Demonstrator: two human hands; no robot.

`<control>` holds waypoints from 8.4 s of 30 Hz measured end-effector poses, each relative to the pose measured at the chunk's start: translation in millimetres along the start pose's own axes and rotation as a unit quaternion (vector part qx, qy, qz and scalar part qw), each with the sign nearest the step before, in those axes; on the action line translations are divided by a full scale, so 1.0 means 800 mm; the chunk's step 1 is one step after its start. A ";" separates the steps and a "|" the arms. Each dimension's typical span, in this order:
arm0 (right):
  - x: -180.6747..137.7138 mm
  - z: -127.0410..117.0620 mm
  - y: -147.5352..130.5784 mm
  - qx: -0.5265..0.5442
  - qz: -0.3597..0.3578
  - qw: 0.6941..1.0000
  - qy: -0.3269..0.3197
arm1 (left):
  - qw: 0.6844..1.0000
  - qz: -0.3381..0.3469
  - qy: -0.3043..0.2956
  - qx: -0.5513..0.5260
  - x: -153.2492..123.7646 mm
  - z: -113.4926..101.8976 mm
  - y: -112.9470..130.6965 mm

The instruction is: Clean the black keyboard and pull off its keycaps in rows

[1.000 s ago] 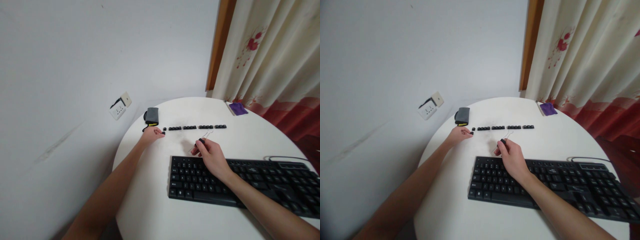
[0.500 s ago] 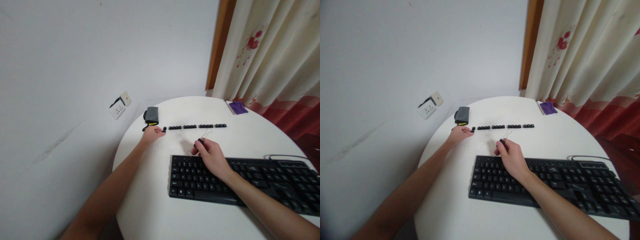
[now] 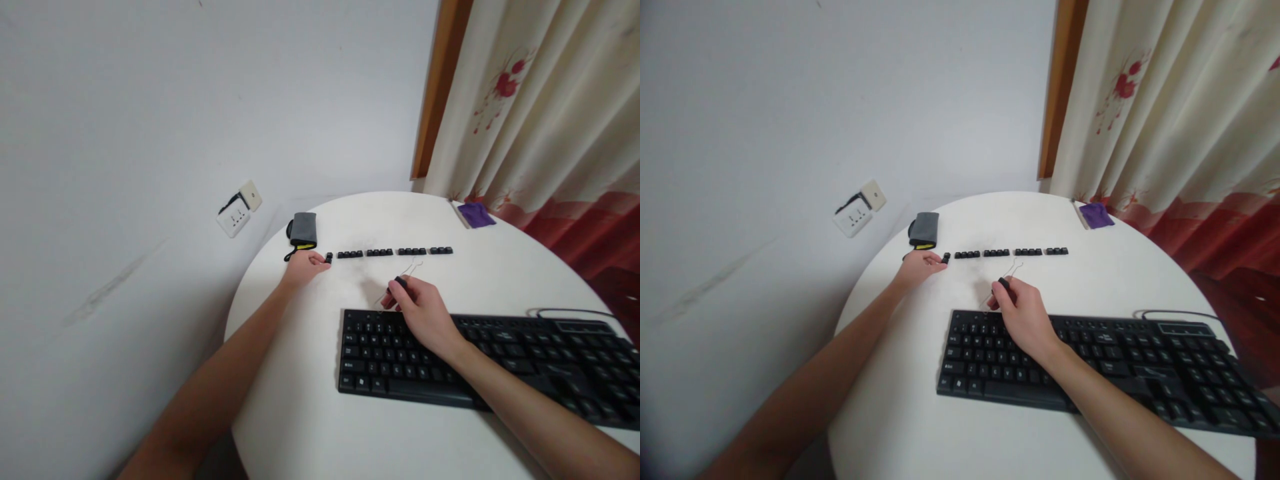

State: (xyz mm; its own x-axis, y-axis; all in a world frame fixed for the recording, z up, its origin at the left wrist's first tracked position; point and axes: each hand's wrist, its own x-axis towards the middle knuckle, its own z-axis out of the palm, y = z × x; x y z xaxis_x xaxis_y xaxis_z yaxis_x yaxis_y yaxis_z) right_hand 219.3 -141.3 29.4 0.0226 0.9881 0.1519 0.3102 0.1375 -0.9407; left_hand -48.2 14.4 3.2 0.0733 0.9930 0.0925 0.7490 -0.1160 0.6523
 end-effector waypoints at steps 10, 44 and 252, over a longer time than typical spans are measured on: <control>-0.001 -0.001 -0.002 -0.011 -0.004 1.000 0.002 | 1.000 0.002 0.002 0.018 -0.001 -0.002 0.005; -0.024 0.023 -0.022 -0.159 -0.197 0.955 -0.154 | 0.958 0.262 -0.074 -0.084 -0.044 0.018 0.064; -0.003 0.007 -0.003 -0.004 -0.020 1.000 0.013 | 0.998 0.041 0.035 0.023 -0.007 0.020 0.004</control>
State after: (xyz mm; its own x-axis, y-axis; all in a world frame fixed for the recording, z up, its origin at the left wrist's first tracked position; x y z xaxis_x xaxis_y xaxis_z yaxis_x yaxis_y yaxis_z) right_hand 213.2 -143.8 29.3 0.0342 0.9797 0.1977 0.3183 0.1768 -0.9313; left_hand -36.0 9.0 -7.4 0.0911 0.9761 0.1972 0.7721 -0.1943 0.6050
